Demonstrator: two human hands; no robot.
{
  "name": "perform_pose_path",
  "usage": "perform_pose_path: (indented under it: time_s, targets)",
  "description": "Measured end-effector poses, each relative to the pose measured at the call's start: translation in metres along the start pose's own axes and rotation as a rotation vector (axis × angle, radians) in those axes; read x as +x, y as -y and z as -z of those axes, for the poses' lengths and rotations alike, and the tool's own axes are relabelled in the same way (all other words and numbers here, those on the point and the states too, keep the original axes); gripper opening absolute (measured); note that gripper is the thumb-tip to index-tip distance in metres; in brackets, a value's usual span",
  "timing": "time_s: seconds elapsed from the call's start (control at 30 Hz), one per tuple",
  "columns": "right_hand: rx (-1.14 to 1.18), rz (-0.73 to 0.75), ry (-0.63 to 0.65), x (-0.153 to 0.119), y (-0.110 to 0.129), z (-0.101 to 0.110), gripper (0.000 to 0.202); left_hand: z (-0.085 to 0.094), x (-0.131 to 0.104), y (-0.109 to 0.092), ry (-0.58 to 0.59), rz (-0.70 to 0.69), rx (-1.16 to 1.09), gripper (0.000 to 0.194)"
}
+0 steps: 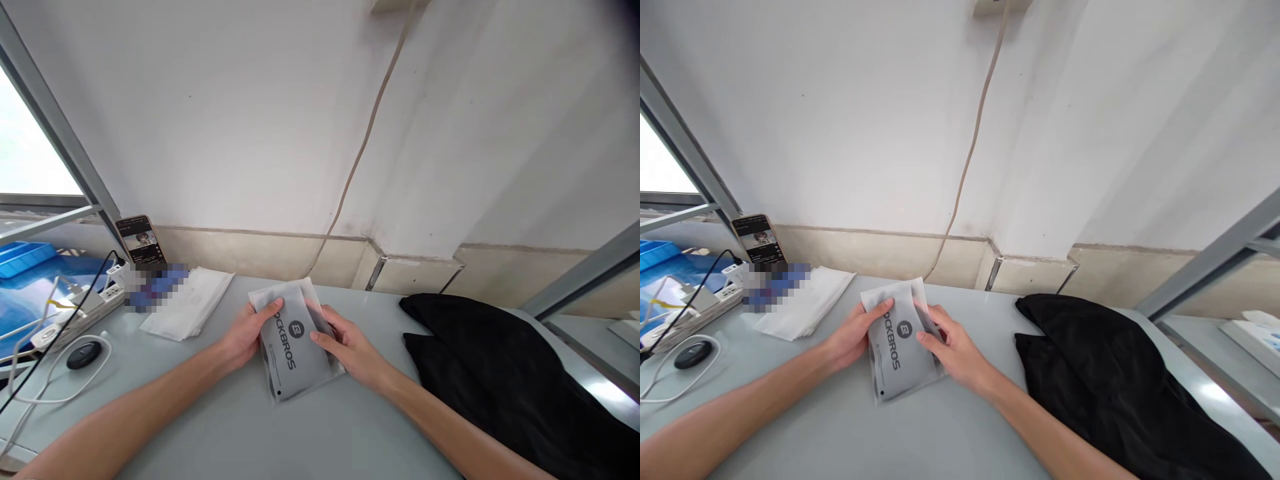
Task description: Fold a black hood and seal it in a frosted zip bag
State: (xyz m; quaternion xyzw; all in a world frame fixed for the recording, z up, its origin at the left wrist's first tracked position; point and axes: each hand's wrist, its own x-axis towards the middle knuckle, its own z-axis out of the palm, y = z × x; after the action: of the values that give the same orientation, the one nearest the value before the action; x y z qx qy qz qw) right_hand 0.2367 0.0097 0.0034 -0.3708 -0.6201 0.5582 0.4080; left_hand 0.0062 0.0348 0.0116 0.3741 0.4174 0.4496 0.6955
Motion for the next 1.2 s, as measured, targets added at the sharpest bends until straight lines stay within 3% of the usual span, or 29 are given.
perform_pose_path:
  time_s: [0.07, 0.17, 0.4, 0.57, 0.67, 0.83, 0.93, 1.03, 1.13, 1.2]
  targets:
    - [-0.129, 0.051, -0.087, 0.002, -0.006, 0.001, 0.05, 0.001, 0.004, 0.001, -0.104, -0.058, -0.034, 0.045]
    - [-0.263, 0.077, -0.149, 0.005, -0.013, 0.004, 0.045, 0.003, 0.008, 0.002, -0.15, -0.068, -0.072, 0.044]
    - [-0.135, -0.063, -0.146, 0.006, -0.012, 0.006, 0.043, 0.006, 0.009, -0.004, -0.189, -0.061, -0.131, 0.036]
    - [-0.072, -0.112, -0.001, 0.002, -0.008, 0.002, 0.049, 0.013, 0.012, -0.01, -0.26, -0.077, -0.187, 0.03]
    - [-0.054, -0.09, -0.022, 0.002, -0.005, 0.002, 0.037, 0.016, 0.013, -0.012, -0.291, -0.07, -0.194, 0.031]
    - [-0.04, -0.047, 0.03, 0.001, 0.0, -0.002, 0.036, 0.017, 0.014, -0.014, -0.339, -0.113, -0.18, 0.033]
    - [-0.132, 0.009, -0.073, 0.003, -0.002, 0.001, 0.035, 0.02, 0.017, -0.018, -0.309, -0.171, -0.123, 0.04]
    - [-0.225, 0.04, -0.226, 0.009, -0.005, 0.013, 0.034, 0.027, 0.02, -0.021, -0.224, -0.236, 0.043, 0.063]
    - [-0.304, 0.086, -0.356, 0.015, -0.006, 0.029, 0.035, 0.035, 0.02, -0.023, -0.037, -0.305, 0.292, 0.092]
    - [-0.352, 0.112, -0.394, 0.017, -0.007, 0.037, 0.036, 0.037, 0.017, -0.023, 0.105, -0.313, 0.418, 0.101]
